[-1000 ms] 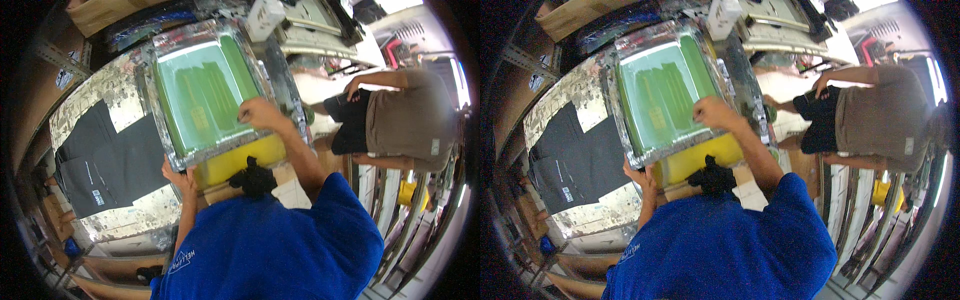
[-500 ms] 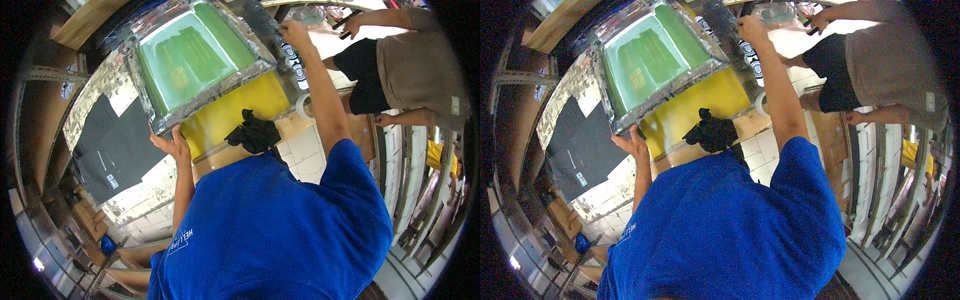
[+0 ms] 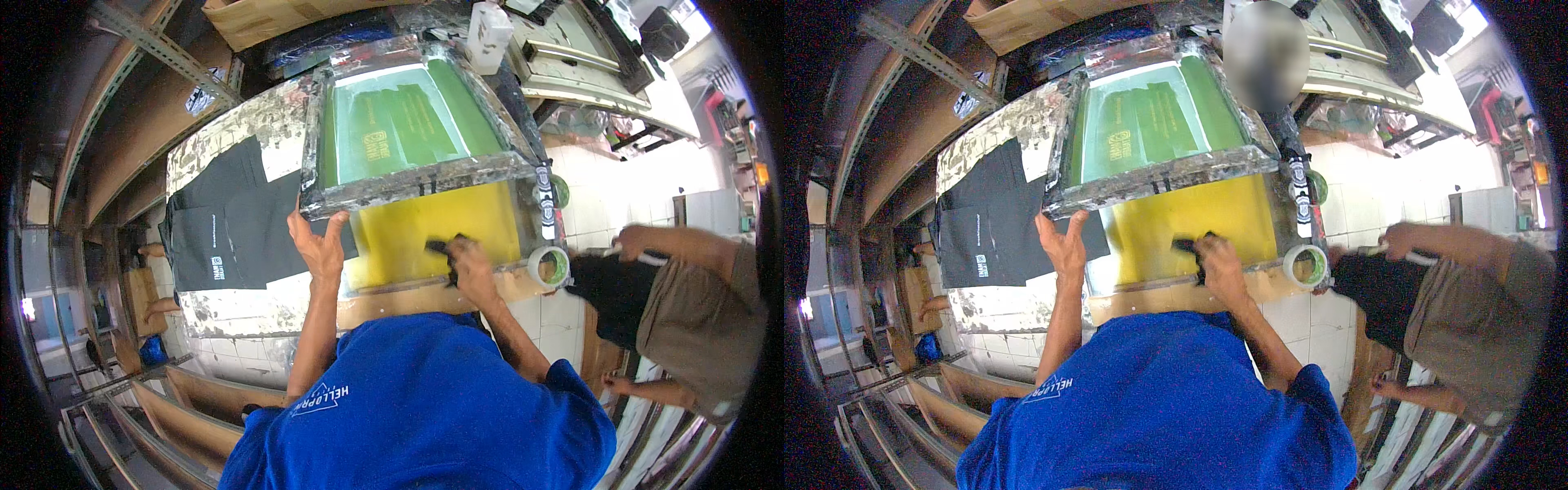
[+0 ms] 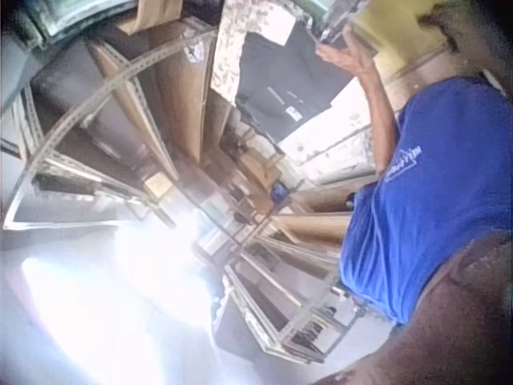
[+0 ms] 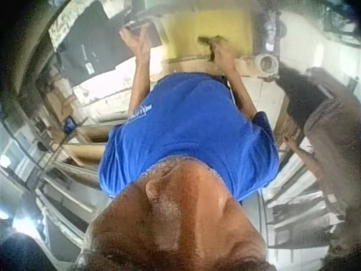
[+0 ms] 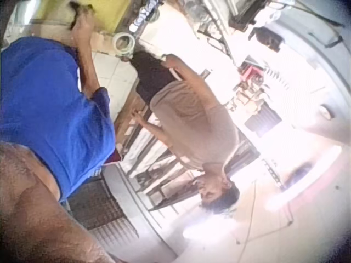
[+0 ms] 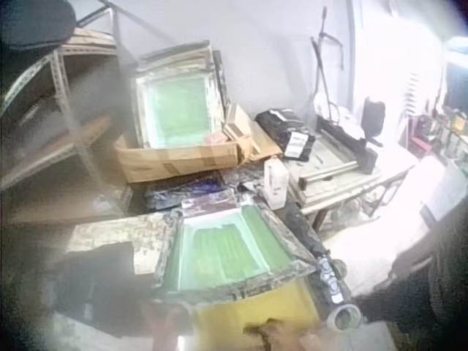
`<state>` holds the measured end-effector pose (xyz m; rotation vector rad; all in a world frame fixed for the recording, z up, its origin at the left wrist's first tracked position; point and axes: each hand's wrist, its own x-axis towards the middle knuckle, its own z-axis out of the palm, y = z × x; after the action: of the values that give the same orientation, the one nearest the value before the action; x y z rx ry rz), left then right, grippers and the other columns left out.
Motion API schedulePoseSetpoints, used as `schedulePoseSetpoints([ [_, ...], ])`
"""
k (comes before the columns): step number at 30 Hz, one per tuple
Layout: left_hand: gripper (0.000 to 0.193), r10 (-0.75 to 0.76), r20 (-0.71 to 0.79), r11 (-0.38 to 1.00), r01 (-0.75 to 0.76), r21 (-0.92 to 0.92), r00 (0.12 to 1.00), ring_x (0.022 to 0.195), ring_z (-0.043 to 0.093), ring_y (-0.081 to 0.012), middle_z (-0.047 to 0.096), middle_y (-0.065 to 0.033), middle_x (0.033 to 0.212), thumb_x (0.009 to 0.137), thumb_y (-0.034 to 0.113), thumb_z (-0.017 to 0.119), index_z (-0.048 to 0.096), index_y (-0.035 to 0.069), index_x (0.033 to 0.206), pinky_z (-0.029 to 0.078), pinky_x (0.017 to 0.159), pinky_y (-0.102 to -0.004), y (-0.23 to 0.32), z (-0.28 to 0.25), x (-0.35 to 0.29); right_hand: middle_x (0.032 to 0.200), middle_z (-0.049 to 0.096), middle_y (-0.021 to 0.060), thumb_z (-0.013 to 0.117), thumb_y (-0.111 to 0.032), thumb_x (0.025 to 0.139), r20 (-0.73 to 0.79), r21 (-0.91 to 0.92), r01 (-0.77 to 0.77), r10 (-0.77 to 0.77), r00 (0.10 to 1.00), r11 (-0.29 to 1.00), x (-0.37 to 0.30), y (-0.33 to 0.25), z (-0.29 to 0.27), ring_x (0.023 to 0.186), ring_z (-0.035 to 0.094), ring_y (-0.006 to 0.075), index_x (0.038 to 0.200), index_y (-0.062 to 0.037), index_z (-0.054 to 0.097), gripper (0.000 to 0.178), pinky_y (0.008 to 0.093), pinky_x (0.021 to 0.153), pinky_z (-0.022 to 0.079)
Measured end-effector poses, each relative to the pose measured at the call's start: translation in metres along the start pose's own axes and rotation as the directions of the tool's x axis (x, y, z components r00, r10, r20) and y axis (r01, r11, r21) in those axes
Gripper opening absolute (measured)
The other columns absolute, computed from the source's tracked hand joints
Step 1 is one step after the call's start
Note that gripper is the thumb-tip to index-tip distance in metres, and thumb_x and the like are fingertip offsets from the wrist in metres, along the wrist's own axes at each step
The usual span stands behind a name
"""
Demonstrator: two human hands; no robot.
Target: The person applies tape to a screen printing frame, pours green ink onto the screen, and uses a squeegee to transfer the design onto a black fabric item.
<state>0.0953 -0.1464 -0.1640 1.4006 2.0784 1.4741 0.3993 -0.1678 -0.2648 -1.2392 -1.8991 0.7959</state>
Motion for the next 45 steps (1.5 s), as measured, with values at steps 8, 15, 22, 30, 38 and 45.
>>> schedulePoseSetpoints([
  [8, 0.098, -0.031, 0.056, 0.999, 0.032, -0.019, 0.998, 0.114, 0.049, -0.0321, 0.054, -0.0153, 0.121, 0.076, 0.041, 0.088, 0.039, 0.007, 0.154, 0.032, 0.107, -0.0461, 0.026, -0.014, 0.006, 0.133, 0.062, 0.0117, 0.050, -0.052, 0.100, 0.169, 0.962, 0.008, 0.616, 0.770, -0.273, 0.187, -0.059, 0.029, 0.115, 0.062, 0.0318, 0.124, -0.0148, 0.063, 0.046, 0.0530, 0.099, 0.051],
  [15, 0.094, -0.089, 0.085, 0.992, 0.080, 0.102, 0.992, 0.122, 0.051, -0.0282, 0.056, -0.0128, 0.131, 0.072, 0.010, 0.086, 0.040, 0.007, 0.154, 0.036, 0.109, -0.0409, 0.039, -0.018, 0.003, 0.134, 0.062, 0.0114, 0.049, -0.051, 0.101, 0.277, 0.961, -0.206, 0.602, 0.749, -0.186, 0.225, 0.000, 0.017, 0.116, 0.062, 0.0316, 0.127, -0.0145, 0.061, 0.047, 0.0529, 0.100, 0.051],
  [22, 0.097, -0.036, 0.042, 0.999, 0.037, -0.018, 0.998, 0.116, 0.047, -0.0315, 0.053, -0.0159, 0.129, 0.074, 0.029, 0.089, 0.038, 0.000, 0.152, 0.033, 0.106, -0.0446, 0.027, -0.010, 0.001, 0.134, 0.062, 0.0110, 0.049, -0.050, 0.102, 0.295, 0.951, -0.181, 0.567, 0.769, -0.249, 0.189, -0.029, 0.032, 0.117, 0.061, 0.0314, 0.131, -0.0142, 0.059, 0.047, 0.0528, 0.101, 0.050],
  [30, 0.096, -0.067, 0.107, 0.996, 0.061, 0.057, 0.992, 0.122, 0.050, -0.0317, 0.052, -0.0162, 0.134, 0.074, 0.014, 0.087, 0.036, -0.001, 0.153, 0.033, 0.111, -0.0418, 0.028, -0.010, 0.003, 0.134, 0.061, 0.0106, 0.048, -0.049, 0.103, 0.334, 0.941, -0.294, 0.597, 0.729, -0.168, 0.219, 0.014, 0.014, 0.118, 0.060, 0.0312, 0.134, -0.0139, 0.057, 0.048, 0.0527, 0.103, 0.050],
  [38, 0.095, -0.010, 0.034, 0.999, 0.012, -0.038, 0.999, 0.121, 0.049, -0.0313, 0.051, -0.0171, 0.136, 0.075, 0.016, 0.086, 0.036, -0.001, 0.153, 0.033, 0.110, -0.0416, 0.017, -0.008, -0.002, 0.136, 0.061, 0.0099, 0.045, -0.050, 0.103, 0.400, 0.916, -0.311, 0.497, 0.770, -0.255, 0.134, -0.031, -0.010, 0.121, 0.059, 0.0309, 0.138, -0.0140, 0.055, 0.051, 0.0529, 0.104, 0.049],
  [45, 0.096, -0.045, 0.050, 0.998, 0.047, -0.035, 0.998, 0.118, 0.047, -0.0330, 0.053, -0.0171, 0.132, 0.075, 0.027, 0.088, 0.037, 0.000, 0.153, 0.031, 0.108, -0.0444, 0.010, 0.003, -0.007, 0.139, 0.060, 0.0096, 0.041, -0.053, 0.103, 0.337, 0.921, -0.378, 0.678, 0.653, -0.094, 0.225, -0.001, 0.008, 0.124, 0.059, 0.0308, 0.142, -0.0138, 0.053, 0.057, 0.0537, 0.104, 0.049],
])
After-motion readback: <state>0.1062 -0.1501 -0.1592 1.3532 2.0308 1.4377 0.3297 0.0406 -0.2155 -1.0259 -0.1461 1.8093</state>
